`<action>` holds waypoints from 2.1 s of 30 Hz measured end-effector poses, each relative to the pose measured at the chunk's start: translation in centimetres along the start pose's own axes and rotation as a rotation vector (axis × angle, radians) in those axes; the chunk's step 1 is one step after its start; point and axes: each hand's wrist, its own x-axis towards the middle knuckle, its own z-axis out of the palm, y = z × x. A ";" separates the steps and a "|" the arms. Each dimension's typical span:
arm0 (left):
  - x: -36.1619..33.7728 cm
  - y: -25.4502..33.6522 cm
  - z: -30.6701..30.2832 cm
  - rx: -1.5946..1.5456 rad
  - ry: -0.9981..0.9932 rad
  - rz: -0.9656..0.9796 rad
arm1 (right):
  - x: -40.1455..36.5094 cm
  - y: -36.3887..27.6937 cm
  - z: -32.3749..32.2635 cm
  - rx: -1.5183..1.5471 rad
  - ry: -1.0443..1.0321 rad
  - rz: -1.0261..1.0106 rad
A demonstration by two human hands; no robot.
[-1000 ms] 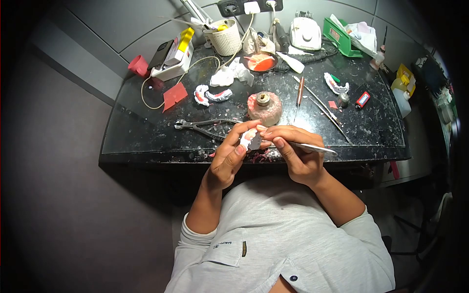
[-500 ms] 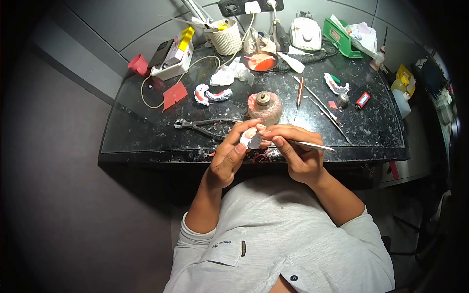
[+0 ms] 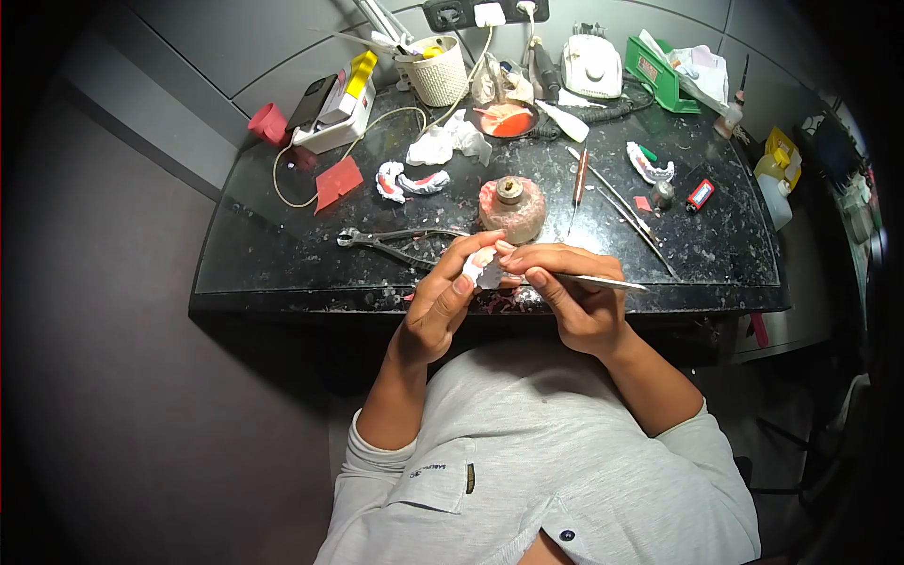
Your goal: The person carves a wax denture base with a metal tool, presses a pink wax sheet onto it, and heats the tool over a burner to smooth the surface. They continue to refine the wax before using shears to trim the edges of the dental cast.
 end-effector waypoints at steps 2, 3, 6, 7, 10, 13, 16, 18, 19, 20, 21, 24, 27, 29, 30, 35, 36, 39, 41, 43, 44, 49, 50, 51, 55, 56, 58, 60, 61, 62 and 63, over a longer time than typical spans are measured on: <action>0.0 0.1 0.1 0.015 0.006 0.003 | -0.1 0.1 0.1 0.035 0.035 -0.003; 0.0 0.1 0.0 0.014 0.007 0.003 | -0.1 0.1 0.1 0.036 0.035 -0.002; 0.0 0.1 0.0 0.021 0.000 -0.007 | 0.0 0.1 0.0 0.010 0.017 -0.009; 0.0 0.2 0.0 -0.022 0.013 -0.008 | -0.2 0.3 -0.1 0.040 0.021 0.000; 0.1 -0.4 -0.4 -0.156 0.038 0.007 | -0.5 0.5 0.0 0.149 0.073 0.033; 0.3 -0.5 -0.7 -0.269 0.110 0.029 | -1.2 0.8 -0.1 0.205 0.124 0.098; 0.3 -0.4 -0.8 -0.343 0.161 -0.035 | -1.2 1.8 0.3 0.281 0.232 -0.032; 0.3 -0.4 -1.1 -0.381 0.139 -0.021 | -1.3 1.9 0.6 0.380 0.250 0.007; 0.3 -0.5 -1.3 -0.422 0.114 -0.009 | -1.3 1.9 0.7 0.477 0.268 0.047; 0.3 -0.5 -1.4 -0.421 0.113 -0.008 | -1.1 1.9 0.6 0.433 0.230 0.034; 0.2 -0.6 -1.5 -0.439 0.117 -0.013 | -1.2 1.8 0.6 0.433 0.230 0.033; 0.3 -0.4 -1.4 -0.467 0.131 -0.018 | -1.4 1.7 0.6 0.478 0.232 0.069; 0.4 -0.3 -1.4 -0.488 0.143 -0.014 | -1.5 1.6 0.5 0.454 0.192 0.098; 0.4 -0.3 -1.5 -0.497 0.142 -0.006 | -1.5 1.5 0.7 0.441 0.233 0.119; 0.3 -0.4 -1.6 -0.502 0.129 -0.002 | -1.7 1.6 0.6 0.441 0.232 0.118; 0.3 -0.6 -1.7 -0.524 0.091 0.032 | -2.0 1.4 -0.1 0.369 0.194 0.189; 0.3 -0.7 -1.7 -0.550 0.110 0.038 | -2.0 1.3 -0.1 0.369 0.193 0.188; 0.2 -0.8 -1.8 -0.583 0.157 0.041 | -2.0 1.2 0.3 0.340 0.231 0.206; 0.2 -0.8 -1.9 -0.590 0.185 0.037 | -2.0 1.3 0.5 0.354 0.259 0.184; 0.2 -0.8 -2.0 -0.638 0.193 0.042 | -1.5 2.1 0.8 0.257 0.260 0.080; 0.2 -0.8 -2.1 -0.636 0.194 0.042 | -1.3 2.4 0.9 0.158 0.260 -0.024; 0.0 -0.8 -2.3 -0.744 0.198 0.001 | -2.2 0.5 -0.4 0.144 0.183 0.271; 0.0 -0.7 -2.3 -0.744 0.200 0.001 | -2.3 0.2 -0.4 0.220 0.193 0.442; 0.0 -0.6 -2.3 -0.725 0.195 0.000 | -1.9 0.4 -0.2 0.221 0.193 0.442; -0.1 -0.8 -2.5 -0.744 0.181 0.003 | -0.8 1.2 -0.1 -0.071 0.229 -0.082; -0.1 -0.8 -2.5 -0.743 0.182 0.003 | -0.8 1.3 -0.1 -0.074 0.217 -0.080; -0.1 -0.7 -2.4 -0.752 0.194 -0.001 | -0.8 1.2 0.0 -0.048 0.223 -0.063; -0.1 -0.7 -2.4 -0.759 0.208 -0.009 | -1.0 1.1 0.0 -0.024 0.228 -0.047; -0.1 -0.7 -2.4 -0.764 0.221 -0.016 | -1.1 1.1 0.1 -0.003 0.228 -0.011; -0.1 -0.7 -2.4 -0.763 0.221 -0.015 | -1.3 1.1 0.1 0.018 0.228 0.025; -0.1 -0.8 -2.5 -0.755 0.223 -0.014 | -1.5 1.2 0.1 0.019 0.228 0.024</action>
